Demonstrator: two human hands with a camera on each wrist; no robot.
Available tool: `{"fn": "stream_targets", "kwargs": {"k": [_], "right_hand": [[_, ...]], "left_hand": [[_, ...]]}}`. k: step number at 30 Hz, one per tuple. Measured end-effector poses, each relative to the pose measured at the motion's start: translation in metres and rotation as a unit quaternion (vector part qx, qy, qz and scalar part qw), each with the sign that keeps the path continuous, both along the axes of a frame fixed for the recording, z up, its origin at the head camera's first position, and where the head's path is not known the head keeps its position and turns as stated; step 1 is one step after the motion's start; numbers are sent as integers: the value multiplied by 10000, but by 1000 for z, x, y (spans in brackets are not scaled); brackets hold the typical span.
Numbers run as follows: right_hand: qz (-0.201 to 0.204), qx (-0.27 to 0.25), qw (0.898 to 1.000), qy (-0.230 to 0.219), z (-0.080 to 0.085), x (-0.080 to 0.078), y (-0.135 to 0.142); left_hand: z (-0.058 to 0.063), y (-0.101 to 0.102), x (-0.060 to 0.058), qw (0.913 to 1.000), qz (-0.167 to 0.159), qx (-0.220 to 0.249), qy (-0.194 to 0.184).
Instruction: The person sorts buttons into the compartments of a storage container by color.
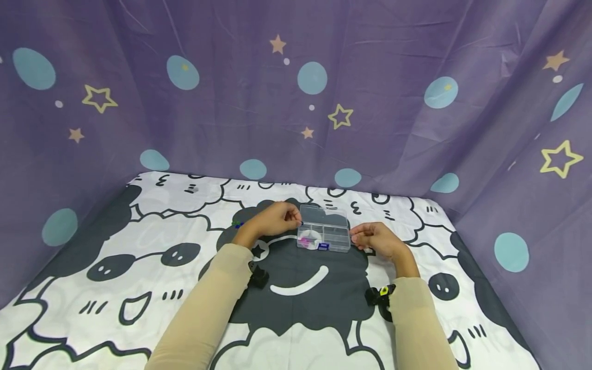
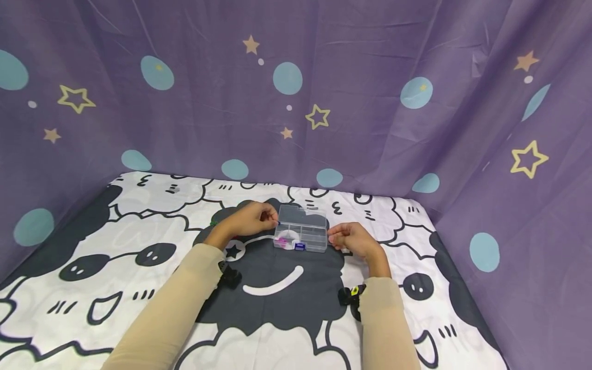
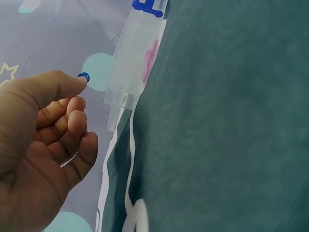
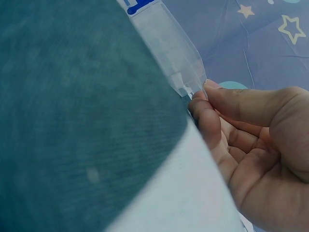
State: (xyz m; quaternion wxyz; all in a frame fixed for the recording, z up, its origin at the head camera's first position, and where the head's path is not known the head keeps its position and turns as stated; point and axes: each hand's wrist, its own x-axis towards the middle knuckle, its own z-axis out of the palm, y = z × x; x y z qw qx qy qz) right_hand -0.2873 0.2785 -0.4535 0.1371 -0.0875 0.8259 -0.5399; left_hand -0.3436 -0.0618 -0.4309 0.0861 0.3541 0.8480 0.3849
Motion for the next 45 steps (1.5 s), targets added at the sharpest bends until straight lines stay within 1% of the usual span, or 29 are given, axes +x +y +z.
{"fn": "stream_targets", "kwargs": {"k": [6, 12, 15, 19, 22, 26, 31, 33, 37, 42, 45], "right_hand": [[12, 5, 10000, 24, -2, 0, -3], [-38, -4, 10000, 2, -3, -1, -1], [7, 9, 10000, 49, -2, -1, 0], [73, -8, 9999, 68, -1, -2, 1], [80, -18, 10000, 50, -1, -3, 1], [63, -23, 10000, 22, 0, -2, 1], [47, 3, 10000, 22, -1, -1, 2], [27, -10, 10000, 2, -1, 0, 1], [8, -29, 10000, -34, -2, 1, 0], [70, -10, 10000, 15, -1, 1, 0], [44, 53, 10000, 44, 0, 0, 0]], "left_hand": [[-4, -1, 1, 10000, 41, 56, 49], [-3, -2, 3, 9998, 125, 120, -76], [-3, -1, 4, 9997, 173, 121, -99], [-3, 1, 4, 9996, 262, 80, -61], [-4, 3, 3, 9996, 266, 40, 45], [-2, 5, 4, 9996, 284, -4, 90], [-2, 8, 6, 9988, 478, -91, 54], [-2, 7, 6, 9986, 508, -126, 85], [5, -3, 6, 9980, 601, -114, 157], [18, -27, 3, 9959, 856, -70, 276], [23, -42, 1, 9949, 977, -162, 190]]}}
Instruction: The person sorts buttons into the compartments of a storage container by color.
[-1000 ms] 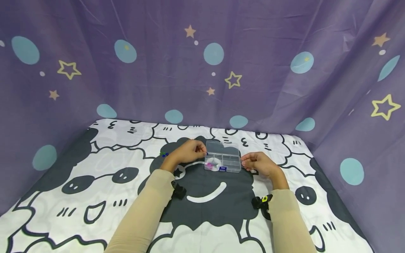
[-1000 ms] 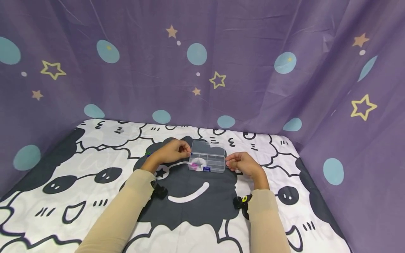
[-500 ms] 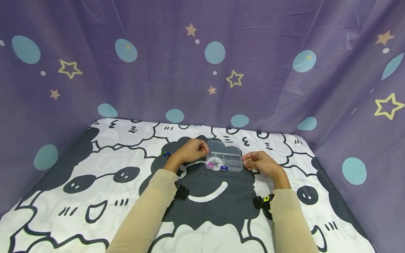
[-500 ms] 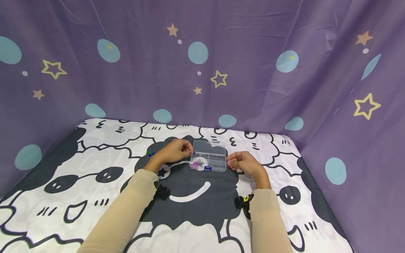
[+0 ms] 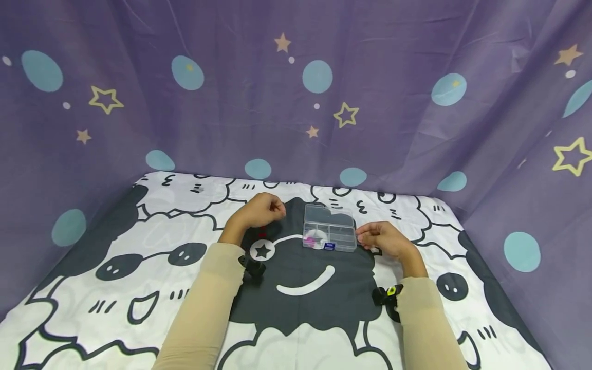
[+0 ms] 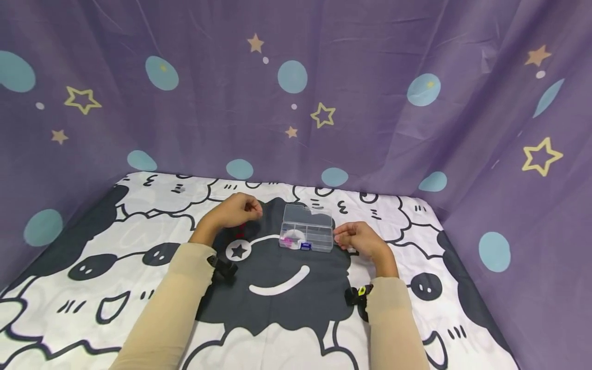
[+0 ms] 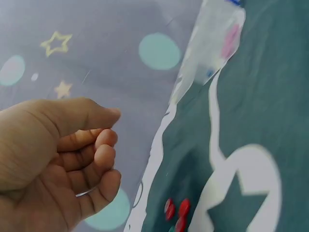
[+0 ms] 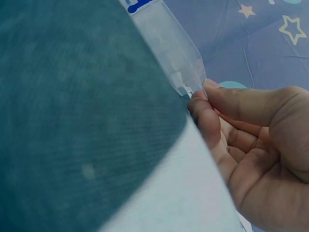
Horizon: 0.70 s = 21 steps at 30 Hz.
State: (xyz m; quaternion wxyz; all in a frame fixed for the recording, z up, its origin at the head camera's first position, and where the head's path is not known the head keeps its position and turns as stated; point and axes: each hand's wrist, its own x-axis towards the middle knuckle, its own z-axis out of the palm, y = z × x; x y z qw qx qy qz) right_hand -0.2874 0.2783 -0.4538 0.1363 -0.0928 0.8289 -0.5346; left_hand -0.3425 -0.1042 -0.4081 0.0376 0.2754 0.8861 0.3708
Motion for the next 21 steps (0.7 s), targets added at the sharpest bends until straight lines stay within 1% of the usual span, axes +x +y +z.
{"fn": "stream_targets", "kwargs": {"k": [3, 10, 13, 17, 21], "right_hand": [[-12, 45, 10000, 8, 0, -1, 0], [-4, 64, 10000, -2, 1, -2, 0], [-15, 57, 10000, -11, 1, -2, 1], [-59, 34, 10000, -70, 1, -2, 0], [-52, 21, 10000, -79, 0, -2, 0]], "left_hand": [[2, -14, 0, 9998, 131, -69, -118], [5, -46, 1, 9982, 500, -44, -313], [7, -58, 2, 9965, 658, -215, -471], [7, -71, 4, 9922, 798, -633, -714], [6, -80, 6, 9872, 982, -961, -812]]}}
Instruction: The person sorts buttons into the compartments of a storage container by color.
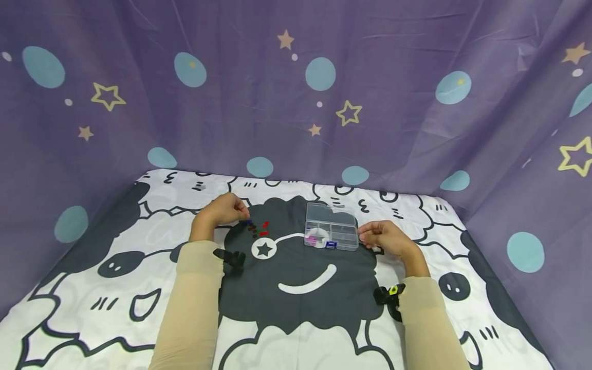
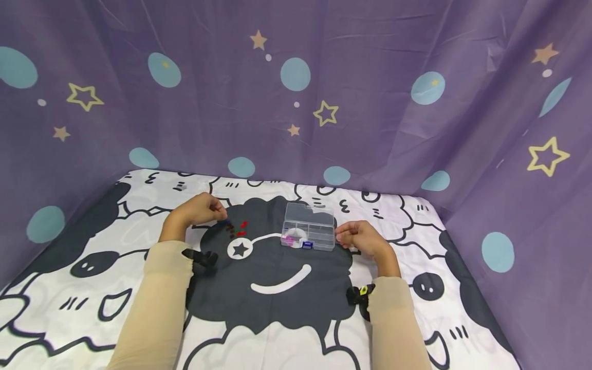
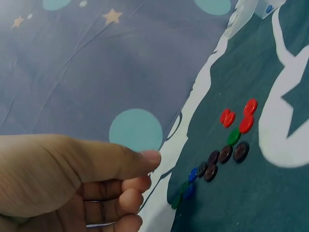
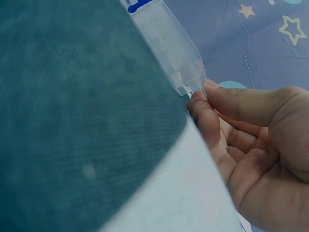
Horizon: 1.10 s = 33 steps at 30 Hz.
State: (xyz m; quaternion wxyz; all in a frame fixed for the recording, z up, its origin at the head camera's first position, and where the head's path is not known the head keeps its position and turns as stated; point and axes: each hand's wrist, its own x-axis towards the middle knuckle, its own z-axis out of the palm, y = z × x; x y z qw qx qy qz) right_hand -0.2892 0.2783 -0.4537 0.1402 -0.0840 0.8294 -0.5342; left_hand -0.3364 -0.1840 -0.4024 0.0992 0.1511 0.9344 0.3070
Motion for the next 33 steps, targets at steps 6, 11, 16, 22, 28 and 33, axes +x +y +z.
{"fn": "stream_targets", "kwargs": {"k": [6, 11, 16, 22, 28, 33], "right_hand": [[9, -42, 10000, -22, 0, 0, 0], [2, 2, 10000, -12, 0, 1, 0], [-48, -11, 10000, -34, -1, 0, 0], [-4, -81, 10000, -34, 0, 0, 1], [-19, -86, 9999, -47, 1, 0, 0], [-33, -57, 10000, -29, 1, 1, 0]], "left_hand": [[-4, -6, -1, 9997, 98, -185, -101], [-5, -8, -2, 9988, 152, -436, -143], [-6, -8, -1, 9979, 212, -586, -190], [-8, -4, 0, 9969, 320, -654, -309], [-10, -3, 0, 9964, 417, -670, -323], [-11, -1, 0, 9964, 472, -634, -313]]}}
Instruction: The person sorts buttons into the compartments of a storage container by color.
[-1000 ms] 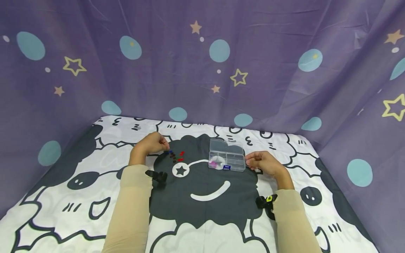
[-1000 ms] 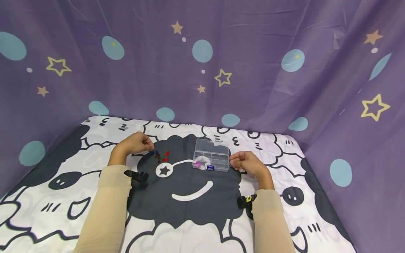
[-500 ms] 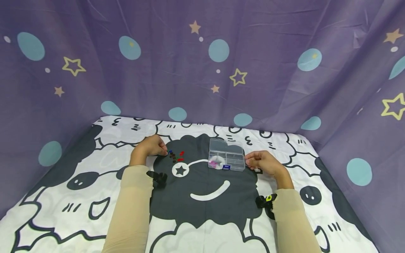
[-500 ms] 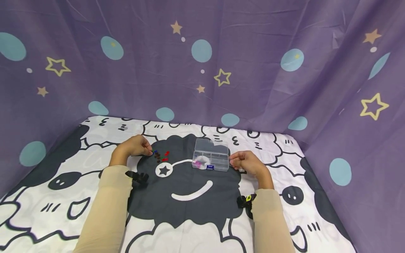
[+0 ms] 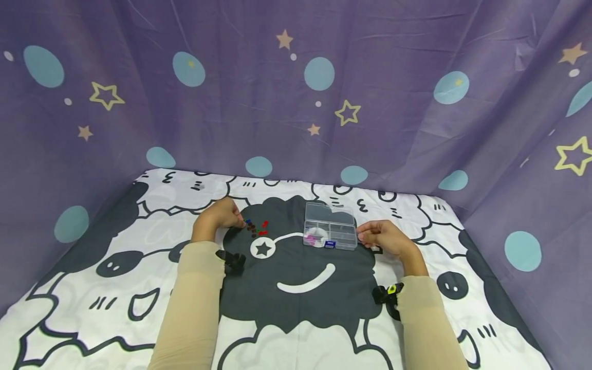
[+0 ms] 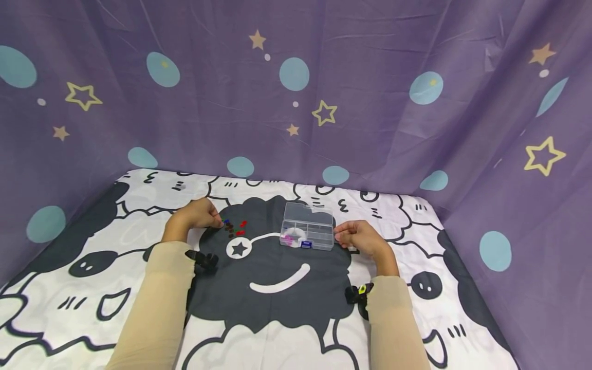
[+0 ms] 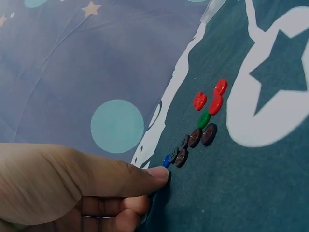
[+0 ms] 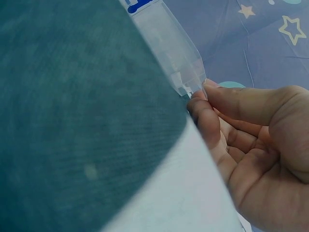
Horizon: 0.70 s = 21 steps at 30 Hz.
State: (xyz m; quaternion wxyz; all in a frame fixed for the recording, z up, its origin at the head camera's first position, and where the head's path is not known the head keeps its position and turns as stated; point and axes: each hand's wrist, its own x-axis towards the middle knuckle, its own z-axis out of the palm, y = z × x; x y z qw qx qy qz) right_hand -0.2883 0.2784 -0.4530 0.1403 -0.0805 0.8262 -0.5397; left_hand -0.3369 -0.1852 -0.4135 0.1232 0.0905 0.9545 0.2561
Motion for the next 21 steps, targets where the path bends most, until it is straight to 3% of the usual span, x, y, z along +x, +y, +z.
{"fn": "stream_targets", "kwargs": {"k": [9, 21], "right_hand": [[-11, 10, 10000, 12, 0, 0, -1], [-36, 23, 10000, -20, 0, 0, -1]], "left_hand": [[1, 3, 1, 10000, 65, 12, -14], [-1, 1, -1, 9993, -281, 228, 88]]}}
